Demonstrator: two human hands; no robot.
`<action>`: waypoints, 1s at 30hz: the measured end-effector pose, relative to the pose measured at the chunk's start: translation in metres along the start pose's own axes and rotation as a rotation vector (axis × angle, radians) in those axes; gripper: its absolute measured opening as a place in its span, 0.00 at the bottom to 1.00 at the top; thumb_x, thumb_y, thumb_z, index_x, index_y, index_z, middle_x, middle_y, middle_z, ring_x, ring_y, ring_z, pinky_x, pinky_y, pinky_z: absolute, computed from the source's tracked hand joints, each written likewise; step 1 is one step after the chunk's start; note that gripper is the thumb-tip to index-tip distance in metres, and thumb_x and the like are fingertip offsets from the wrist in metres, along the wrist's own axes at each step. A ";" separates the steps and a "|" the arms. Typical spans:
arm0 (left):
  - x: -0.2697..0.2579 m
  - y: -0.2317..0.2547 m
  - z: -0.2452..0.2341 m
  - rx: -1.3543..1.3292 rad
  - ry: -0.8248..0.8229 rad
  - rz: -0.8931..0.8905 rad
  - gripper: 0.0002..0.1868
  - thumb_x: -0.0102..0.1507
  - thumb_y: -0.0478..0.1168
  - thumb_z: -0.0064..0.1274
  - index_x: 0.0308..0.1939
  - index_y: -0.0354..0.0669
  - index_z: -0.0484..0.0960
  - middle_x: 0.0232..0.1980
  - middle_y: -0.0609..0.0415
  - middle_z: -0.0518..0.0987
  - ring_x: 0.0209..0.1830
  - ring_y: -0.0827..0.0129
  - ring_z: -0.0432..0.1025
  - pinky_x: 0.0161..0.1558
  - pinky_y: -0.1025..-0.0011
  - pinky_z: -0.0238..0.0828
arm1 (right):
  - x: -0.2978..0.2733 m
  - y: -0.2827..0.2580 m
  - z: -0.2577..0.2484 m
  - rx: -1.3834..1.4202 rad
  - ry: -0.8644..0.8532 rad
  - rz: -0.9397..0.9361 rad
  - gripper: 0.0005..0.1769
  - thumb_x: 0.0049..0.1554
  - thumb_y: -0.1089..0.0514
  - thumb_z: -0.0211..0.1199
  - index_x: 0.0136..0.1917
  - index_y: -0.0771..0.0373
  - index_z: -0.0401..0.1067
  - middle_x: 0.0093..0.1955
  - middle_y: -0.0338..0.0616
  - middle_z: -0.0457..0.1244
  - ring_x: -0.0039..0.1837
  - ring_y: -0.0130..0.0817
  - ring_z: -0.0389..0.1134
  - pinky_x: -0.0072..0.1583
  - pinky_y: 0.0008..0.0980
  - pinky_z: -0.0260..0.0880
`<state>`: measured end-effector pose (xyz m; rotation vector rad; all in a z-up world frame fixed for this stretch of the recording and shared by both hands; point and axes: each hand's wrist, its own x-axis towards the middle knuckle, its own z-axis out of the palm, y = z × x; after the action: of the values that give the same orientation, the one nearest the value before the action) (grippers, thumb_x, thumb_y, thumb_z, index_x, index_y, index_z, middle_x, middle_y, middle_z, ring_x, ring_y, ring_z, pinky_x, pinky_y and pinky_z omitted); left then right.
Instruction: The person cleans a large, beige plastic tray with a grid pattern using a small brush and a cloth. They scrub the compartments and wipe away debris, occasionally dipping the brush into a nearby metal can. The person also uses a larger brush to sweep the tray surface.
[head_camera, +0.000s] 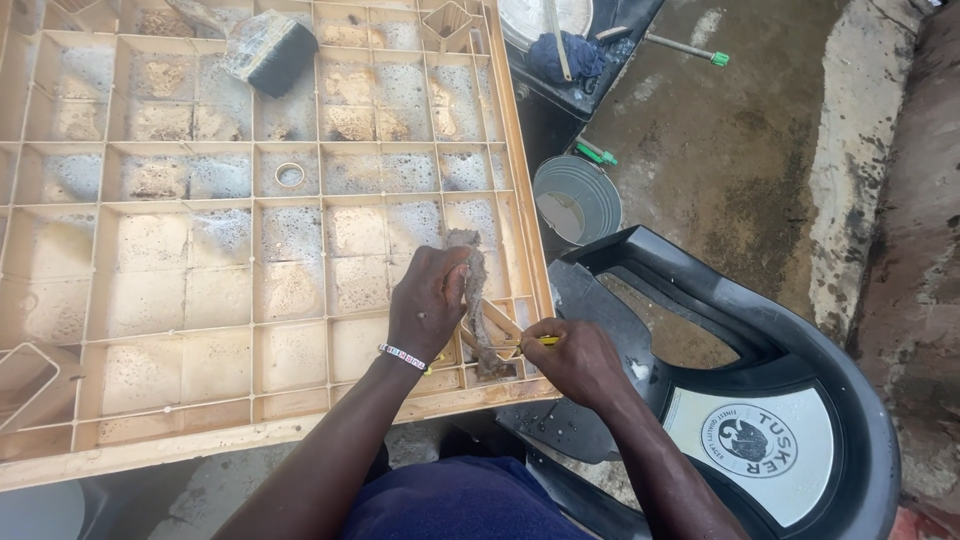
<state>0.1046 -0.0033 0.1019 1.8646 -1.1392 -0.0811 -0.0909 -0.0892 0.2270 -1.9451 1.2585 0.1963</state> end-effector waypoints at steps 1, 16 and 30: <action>0.000 0.001 -0.001 0.005 0.003 -0.002 0.12 0.76 0.46 0.47 0.59 0.54 0.83 0.42 0.57 0.75 0.45 0.56 0.79 0.42 0.59 0.83 | 0.002 -0.001 0.001 0.000 -0.003 -0.004 0.17 0.59 0.52 0.68 0.57 0.58 0.87 0.33 0.54 0.71 0.30 0.34 0.62 0.35 0.31 0.66; -0.024 -0.009 0.020 0.148 -0.437 -0.136 0.16 0.75 0.50 0.43 0.64 0.63 0.80 0.45 0.55 0.77 0.47 0.53 0.79 0.54 0.54 0.78 | 0.073 0.046 0.045 -0.403 -0.063 -0.369 0.19 0.64 0.45 0.59 0.63 0.48 0.82 0.51 0.57 0.75 0.56 0.61 0.77 0.58 0.56 0.78; -0.044 -0.022 0.024 0.274 -0.505 -0.247 0.18 0.75 0.51 0.38 0.62 0.59 0.81 0.47 0.51 0.75 0.47 0.50 0.79 0.49 0.53 0.82 | 0.085 0.053 0.057 -0.704 -0.025 -0.557 0.17 0.65 0.42 0.56 0.52 0.48 0.83 0.34 0.49 0.72 0.41 0.51 0.77 0.44 0.44 0.76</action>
<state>0.0830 0.0160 0.0560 2.3016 -1.2946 -0.5904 -0.0768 -0.1200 0.1165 -2.7994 0.6118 0.4122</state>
